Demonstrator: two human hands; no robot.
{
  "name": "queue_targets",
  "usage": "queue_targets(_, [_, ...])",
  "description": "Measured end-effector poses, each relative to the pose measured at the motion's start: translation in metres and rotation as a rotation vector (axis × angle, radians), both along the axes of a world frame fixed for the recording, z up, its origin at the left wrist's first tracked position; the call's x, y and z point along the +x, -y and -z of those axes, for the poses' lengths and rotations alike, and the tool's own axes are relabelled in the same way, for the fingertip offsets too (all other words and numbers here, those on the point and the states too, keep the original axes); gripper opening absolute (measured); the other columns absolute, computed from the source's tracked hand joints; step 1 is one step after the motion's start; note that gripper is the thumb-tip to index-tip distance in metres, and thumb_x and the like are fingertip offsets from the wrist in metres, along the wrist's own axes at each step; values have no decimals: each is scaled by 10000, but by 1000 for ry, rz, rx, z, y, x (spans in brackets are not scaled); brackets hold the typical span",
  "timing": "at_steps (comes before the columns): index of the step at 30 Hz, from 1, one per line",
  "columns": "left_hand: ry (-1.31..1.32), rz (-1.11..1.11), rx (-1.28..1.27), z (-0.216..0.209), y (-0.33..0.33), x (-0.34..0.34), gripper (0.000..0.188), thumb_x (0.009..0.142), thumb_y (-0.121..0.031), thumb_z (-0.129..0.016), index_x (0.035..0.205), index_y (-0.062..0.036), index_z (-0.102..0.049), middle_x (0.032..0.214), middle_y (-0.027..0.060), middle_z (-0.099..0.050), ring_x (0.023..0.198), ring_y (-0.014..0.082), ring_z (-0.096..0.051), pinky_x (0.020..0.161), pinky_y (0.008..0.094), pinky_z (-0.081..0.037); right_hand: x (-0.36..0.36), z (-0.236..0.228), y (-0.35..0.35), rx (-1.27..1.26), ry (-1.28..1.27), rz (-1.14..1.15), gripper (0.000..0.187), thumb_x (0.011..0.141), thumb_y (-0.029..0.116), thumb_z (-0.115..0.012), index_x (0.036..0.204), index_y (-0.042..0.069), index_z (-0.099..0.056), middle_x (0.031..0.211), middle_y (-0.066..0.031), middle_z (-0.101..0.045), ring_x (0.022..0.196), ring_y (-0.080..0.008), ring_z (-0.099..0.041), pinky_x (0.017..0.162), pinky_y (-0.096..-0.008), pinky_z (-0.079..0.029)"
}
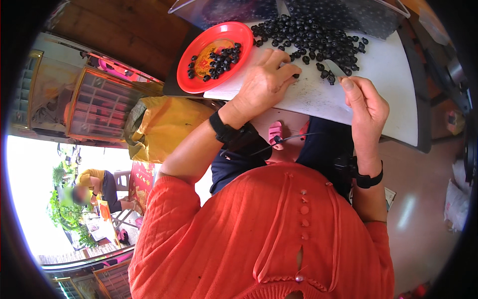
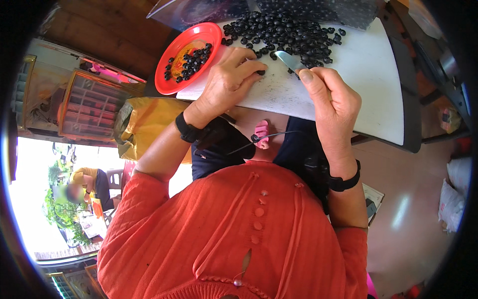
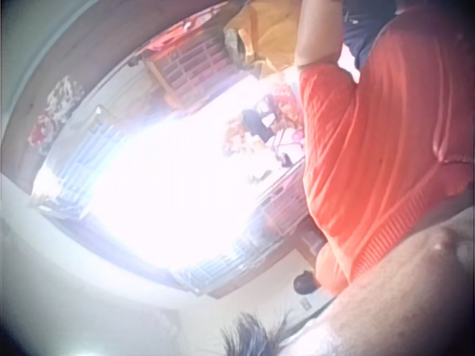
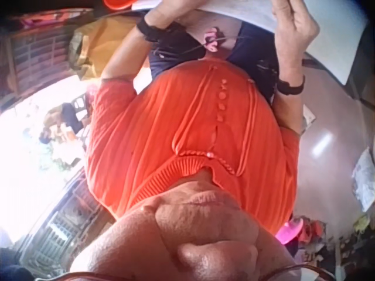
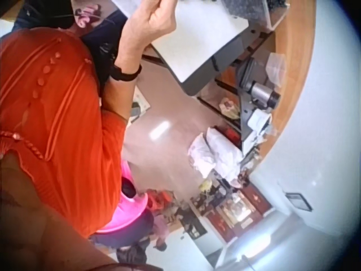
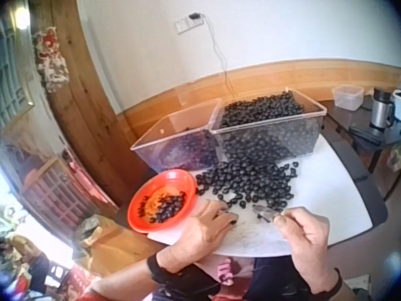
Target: Processing small black berries by cutting them with a knife on a cutting board and placing them in a plate.
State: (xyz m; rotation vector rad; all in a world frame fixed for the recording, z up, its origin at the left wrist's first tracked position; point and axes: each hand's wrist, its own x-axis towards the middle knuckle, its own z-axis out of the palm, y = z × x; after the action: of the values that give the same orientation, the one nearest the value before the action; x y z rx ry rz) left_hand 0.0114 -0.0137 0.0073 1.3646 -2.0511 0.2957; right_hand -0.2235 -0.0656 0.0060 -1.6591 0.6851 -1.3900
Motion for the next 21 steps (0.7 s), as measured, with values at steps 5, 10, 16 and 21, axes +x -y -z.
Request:
queue_targets(5, [-118,-104,-42,1,-30,7,295,769,-47,-795,1052,-46,-712,1017,117,-613,974,309,-608,811,403,-528,1,0,-1,-54,-97,35,179,969,143,-734,921,-29,-720,714,34,-617,631,-24,-456,556,-202,-362])
queue_targets(10, [-208,-157,25,11,-42,6,333,760,-41,-802,1075,-44,-695,1012,120,-606,969,324,-597,809,422,-514,6,1,-3,-102,-162,38,175,962,141,-737,910,-25,-712,698,22,-609,621,-32,-459,550,-217,-371])
queue_targets(16, [-56,-288,-130,17,-35,3,362,771,-126,-823,1077,-19,-664,980,130,-596,933,329,-588,778,429,-507,11,5,-4,-172,-255,52,186,949,144,-745,890,-25,-696,678,-16,-603,602,-61,-483,547,-242,-394])
queue_targets(21, [-12,-262,-83,10,-16,3,449,796,-255,-825,1117,-2,-639,950,126,-583,945,343,-588,784,444,-522,13,6,-4,-201,-306,75,193,952,155,-743,885,-20,-695,684,-30,-614,602,-76,-507,554,-247,-410])
